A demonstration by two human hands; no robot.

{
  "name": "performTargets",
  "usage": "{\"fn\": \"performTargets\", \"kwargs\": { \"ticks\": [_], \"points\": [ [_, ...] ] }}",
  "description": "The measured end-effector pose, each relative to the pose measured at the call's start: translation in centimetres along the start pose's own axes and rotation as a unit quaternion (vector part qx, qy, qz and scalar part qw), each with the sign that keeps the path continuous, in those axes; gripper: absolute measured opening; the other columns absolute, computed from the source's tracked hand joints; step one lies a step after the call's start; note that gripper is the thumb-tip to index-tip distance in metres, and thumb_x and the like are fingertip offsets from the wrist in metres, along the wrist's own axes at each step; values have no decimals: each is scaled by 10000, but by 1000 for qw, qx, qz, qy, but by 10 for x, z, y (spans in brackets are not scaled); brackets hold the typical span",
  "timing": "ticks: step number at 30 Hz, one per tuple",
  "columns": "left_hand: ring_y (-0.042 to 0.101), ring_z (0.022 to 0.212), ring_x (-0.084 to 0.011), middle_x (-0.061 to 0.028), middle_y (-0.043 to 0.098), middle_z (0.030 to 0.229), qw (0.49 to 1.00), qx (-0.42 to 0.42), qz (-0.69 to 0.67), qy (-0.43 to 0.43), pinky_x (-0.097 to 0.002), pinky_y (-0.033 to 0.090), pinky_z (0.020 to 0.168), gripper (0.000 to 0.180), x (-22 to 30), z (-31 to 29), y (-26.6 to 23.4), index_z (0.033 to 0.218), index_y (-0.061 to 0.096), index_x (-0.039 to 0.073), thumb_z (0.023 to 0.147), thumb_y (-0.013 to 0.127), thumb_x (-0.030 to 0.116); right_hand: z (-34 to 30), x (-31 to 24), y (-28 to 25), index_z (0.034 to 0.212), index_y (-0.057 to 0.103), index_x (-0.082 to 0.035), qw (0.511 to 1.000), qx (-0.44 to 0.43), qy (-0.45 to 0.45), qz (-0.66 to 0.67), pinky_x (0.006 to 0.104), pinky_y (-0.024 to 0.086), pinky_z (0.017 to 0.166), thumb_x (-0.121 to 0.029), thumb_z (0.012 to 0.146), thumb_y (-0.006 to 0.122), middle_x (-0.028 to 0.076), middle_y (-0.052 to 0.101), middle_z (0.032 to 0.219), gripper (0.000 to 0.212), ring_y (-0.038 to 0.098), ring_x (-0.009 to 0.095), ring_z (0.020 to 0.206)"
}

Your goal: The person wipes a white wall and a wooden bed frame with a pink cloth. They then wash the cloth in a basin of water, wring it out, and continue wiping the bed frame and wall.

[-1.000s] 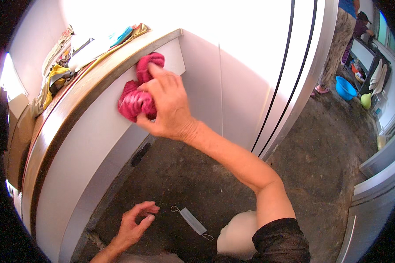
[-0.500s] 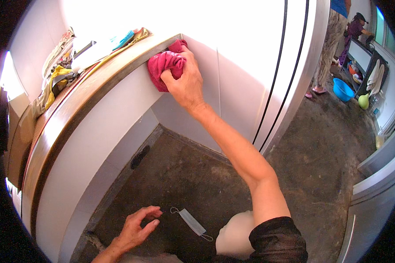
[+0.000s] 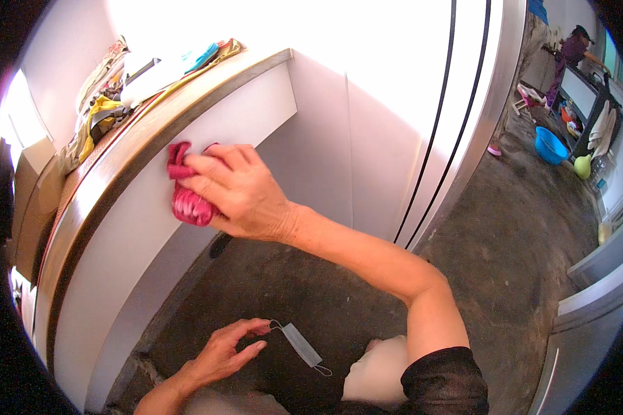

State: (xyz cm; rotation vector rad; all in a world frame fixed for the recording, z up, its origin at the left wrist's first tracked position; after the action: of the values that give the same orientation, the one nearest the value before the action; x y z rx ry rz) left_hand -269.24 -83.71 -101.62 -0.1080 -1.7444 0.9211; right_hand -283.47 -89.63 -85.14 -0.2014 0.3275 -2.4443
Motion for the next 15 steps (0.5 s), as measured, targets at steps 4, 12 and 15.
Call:
{"fn": "performTargets", "kwargs": {
  "ticks": [4, 12, 15],
  "points": [
    [647, 1059, -258, -131, 657, 1149, 1000, 0, 1, -4, -371, 516, 905, 439, -6, -9, -3, 1307, 531, 61, 895, 669, 121, -5, 48, -34, 1109, 606, -56, 988, 113, 104, 15, 416, 454, 917, -78, 682, 710, 149, 594, 1131, 440, 577, 335, 1030],
    [639, 1067, -248, -120, 653, 1156, 1000, -3, 14, -7, -370, 513, 917, 412, -12, -16, -6, 1307, 535, 82, 915, 647, 138, -4, 142, -63, 1097, 590, 1, 928, 241, 283, 30, 381, 463, 925, -100, 811, 644, 147, 622, 1068, 308, 607, 301, 1025],
    [638, 1063, -249, -115, 654, 1152, 1000, -6, 16, -5, -373, 511, 914, 412, -13, -17, -6, 1309, 535, 91, 917, 648, 152, 5, 117, -55, 1151, 581, -7, 952, 224, 209, 12, 406, 451, 944, -77, 777, 639, 194, 588, 1158, 385, 578, 354, 1079]
  ]
}}
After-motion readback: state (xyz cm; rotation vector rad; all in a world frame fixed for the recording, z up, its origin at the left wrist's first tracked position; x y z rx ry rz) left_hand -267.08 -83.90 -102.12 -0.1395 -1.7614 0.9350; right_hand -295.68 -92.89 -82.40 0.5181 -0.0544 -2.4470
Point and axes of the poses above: each hand's wrist, its own z-axis towards the middle knuckle, its own y-axis out of the palm, x = y × z, the point moved 10 cm from there along z, towards the middle knuckle
